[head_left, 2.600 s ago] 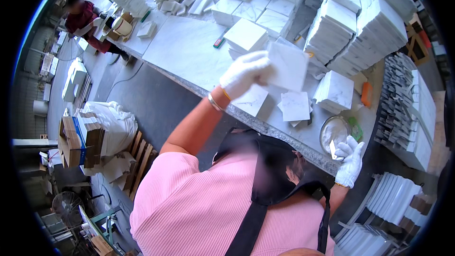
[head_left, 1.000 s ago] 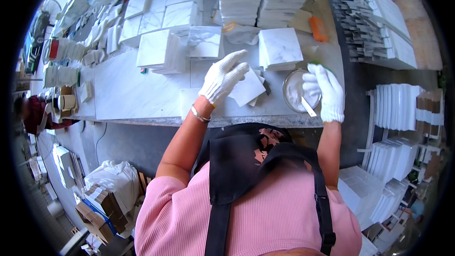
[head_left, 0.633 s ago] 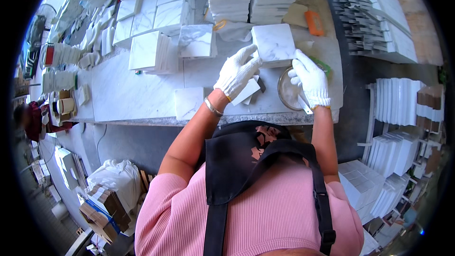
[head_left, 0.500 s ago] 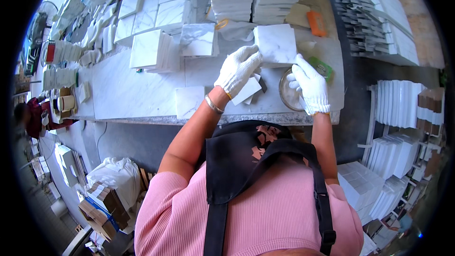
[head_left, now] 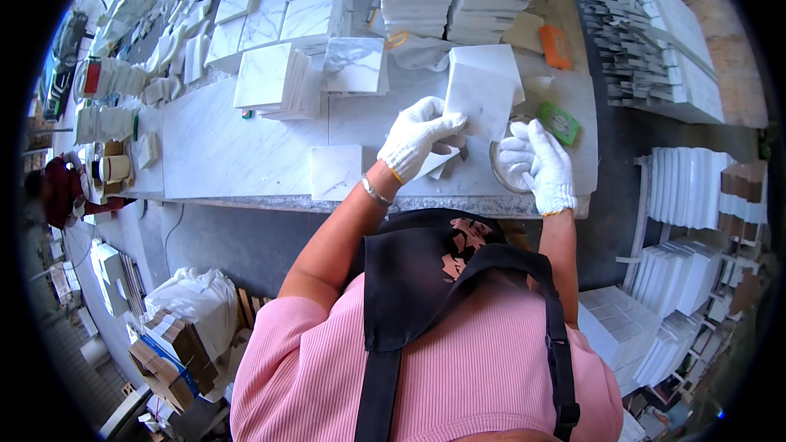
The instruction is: The person applies adhesive to the edges of small white square tiles and joins them together. They handle the tiles one at a time, pressing the edges to bond them, and place the assembled pieces on a table.
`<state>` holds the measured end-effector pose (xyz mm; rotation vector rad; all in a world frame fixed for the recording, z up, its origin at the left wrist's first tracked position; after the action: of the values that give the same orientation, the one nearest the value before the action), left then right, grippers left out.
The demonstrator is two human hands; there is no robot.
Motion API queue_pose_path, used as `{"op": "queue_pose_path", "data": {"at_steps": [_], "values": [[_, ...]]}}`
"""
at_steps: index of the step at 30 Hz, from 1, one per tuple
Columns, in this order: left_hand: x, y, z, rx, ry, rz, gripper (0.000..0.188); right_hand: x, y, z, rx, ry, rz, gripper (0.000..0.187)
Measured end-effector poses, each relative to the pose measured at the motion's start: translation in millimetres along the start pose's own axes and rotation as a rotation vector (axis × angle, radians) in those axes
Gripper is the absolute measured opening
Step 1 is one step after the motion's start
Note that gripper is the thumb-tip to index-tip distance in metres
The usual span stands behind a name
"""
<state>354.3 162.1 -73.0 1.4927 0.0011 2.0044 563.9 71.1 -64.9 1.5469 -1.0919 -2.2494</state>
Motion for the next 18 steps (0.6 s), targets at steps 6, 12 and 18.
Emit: {"op": "queue_pose_path", "data": {"at_steps": [6, 12, 18], "values": [[-8, 21, -1, -0.196, -0.066, -0.030, 0.028, 1, 8, -11, 0.114, 0.006, -0.043, 0.053], [1, 42, 14, -0.264, -0.041, -0.030, 0.032, 4, 20, -5, -0.057, -0.155, -0.176, 0.065], [-5, 44, 17, -0.287, -0.020, -0.032, 0.031, 9, 23, -17, 0.005, -0.112, -0.002, 0.086]]}}
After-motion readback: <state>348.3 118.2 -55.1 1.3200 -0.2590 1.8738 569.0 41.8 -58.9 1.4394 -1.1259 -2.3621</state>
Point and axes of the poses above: each hand's wrist, its own y-axis away from the middle knuckle, its own z-axis out of the palm, x = y × z, the point moved 5 cm from there along -y, towards the middle knuckle, and after that the axes turned 6 degrees about z, right-handed, at the moved point
